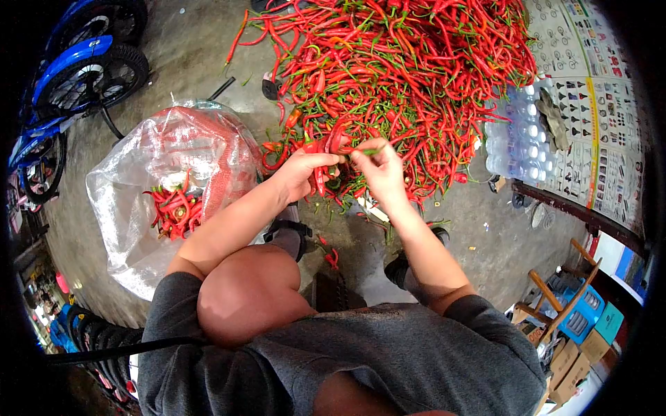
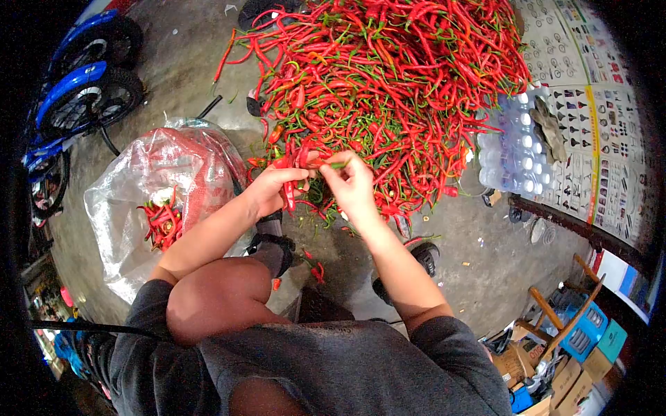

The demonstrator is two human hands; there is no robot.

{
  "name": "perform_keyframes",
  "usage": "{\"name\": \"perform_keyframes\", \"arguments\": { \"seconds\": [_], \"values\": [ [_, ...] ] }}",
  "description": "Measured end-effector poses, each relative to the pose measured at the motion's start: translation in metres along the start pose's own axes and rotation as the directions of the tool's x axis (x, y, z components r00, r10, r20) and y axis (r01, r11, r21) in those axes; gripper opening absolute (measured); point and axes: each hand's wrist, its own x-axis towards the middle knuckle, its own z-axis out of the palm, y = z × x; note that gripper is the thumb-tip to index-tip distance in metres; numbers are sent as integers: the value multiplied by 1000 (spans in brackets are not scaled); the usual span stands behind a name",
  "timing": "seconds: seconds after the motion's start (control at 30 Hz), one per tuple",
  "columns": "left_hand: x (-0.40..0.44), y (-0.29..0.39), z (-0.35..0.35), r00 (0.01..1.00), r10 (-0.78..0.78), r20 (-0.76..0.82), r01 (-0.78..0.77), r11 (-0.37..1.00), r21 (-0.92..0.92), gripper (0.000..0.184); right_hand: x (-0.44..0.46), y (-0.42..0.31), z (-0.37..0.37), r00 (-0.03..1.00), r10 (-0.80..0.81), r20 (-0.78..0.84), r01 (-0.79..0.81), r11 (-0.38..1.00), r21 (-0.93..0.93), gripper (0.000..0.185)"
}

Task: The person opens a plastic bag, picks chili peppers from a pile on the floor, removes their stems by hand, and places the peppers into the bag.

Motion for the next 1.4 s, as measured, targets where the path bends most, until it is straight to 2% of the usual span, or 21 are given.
{"name": "perform_keyframes", "arguments": {
  "seconds": [0.1, 0.17, 0.23, 0.27, 0.33, 0.37, 0.4, 0.43, 0.5, 0.57, 0.63, 0.7, 0.73, 0.77, 0.83, 0.97, 1.03, 1.2, 1.3, 1.33, 1.4],
  "values": [
    [-3, 4, -1, 998, 67, 15, -67, 996, 54, 27, -7, 1, -1, 996, 84, 34, -82, 995, -51, 13],
    [1, 0, -4, 990, 137, -12, -135, 986, 98, 25, -9, -17, -2, 948, 303, 97, -315, 938, 146, 13],
    [4, -2, -7, 949, 313, 19, -301, 889, 345, 26, -8, -11, -4, 940, 333, 72, -340, 914, 221, 10],
    [4, -1, -8, 950, 312, 19, -299, 890, 344, 26, -8, -4, -6, 928, 365, 78, -371, 878, 303, 9],
    [3, 3, -9, 764, 578, 285, -548, 350, 759, 27, -6, 0, -9, 907, 403, 124, -418, 820, 391, 11],
    [2, 4, -8, 765, 578, 286, -548, 350, 759, 27, -6, 0, -11, 907, 403, 124, -417, 820, 392, 11],
    [2, 4, -6, 857, 505, 104, -470, 680, 563, 29, -6, 0, -12, 880, 382, 284, -475, 686, 551, 10],
    [2, 4, -4, 932, 359, -37, -337, 903, 268, 30, -7, 1, -13, 843, 321, 431, -537, 515, 668, 10],
    [1, 5, -4, 927, 371, -44, -363, 922, 136, 25, -12, -4, -4, 816, 245, 523, -577, 398, 713, 9],
    [2, 4, -10, 997, 53, 48, -45, 987, -156, 19, -16, -23, 11, 792, 117, 599, -584, 429, 689, 9],
    [-1, 7, -9, 1000, 22, -18, -25, 980, -199, 17, -3, -26, 4, 785, 66, 617, -545, 547, 635, 8],
    [5, 12, -29, 998, 18, 55, -1, 958, -286, 18, 28, -11, -24, 814, 225, 536, -408, 878, 251, 15],
    [3, 15, -25, 998, 60, 7, -56, 955, -293, 17, 49, 4, -38, 889, 249, 384, -230, 969, -95, 19],
    [1, 14, -25, 998, 59, 6, -54, 955, -293, 17, 69, 23, -51, 952, 203, 230, -79, 887, -455, 24],
    [0, 14, -27, 980, 138, 147, -92, 955, -283, 16, 105, 62, -73, 989, -63, 133, 146, 538, -830, 32],
    [-10, 21, -13, 987, 100, 126, -70, 972, -224, 13, 129, 85, -71, 982, 82, 168, 120, 414, -902, 40],
    [-9, 21, -15, 987, 113, 116, -86, 972, -219, 12, 118, 52, -56, 916, 399, 50, -41, 217, -975, 43],
    [-7, 12, -22, 992, 94, 82, -76, 977, -197, 19, 117, 58, -66, 960, 264, 92, 65, 108, -992, 26],
    [-5, 13, -24, 993, 86, 76, -73, 983, -166, 19, 104, 57, -84, 987, 15, 163, 152, 275, -949, 18],
    [-5, 14, -22, 993, 89, 78, -75, 983, -167, 19, 100, 53, -84, 987, 14, 163, 153, 272, -950, 18],
    [-5, 15, -17, 999, 34, 27, -27, 975, -221, 25, 83, 30, -80, 998, -65, -19, 33, 719, -695, 14]
  ]
}}
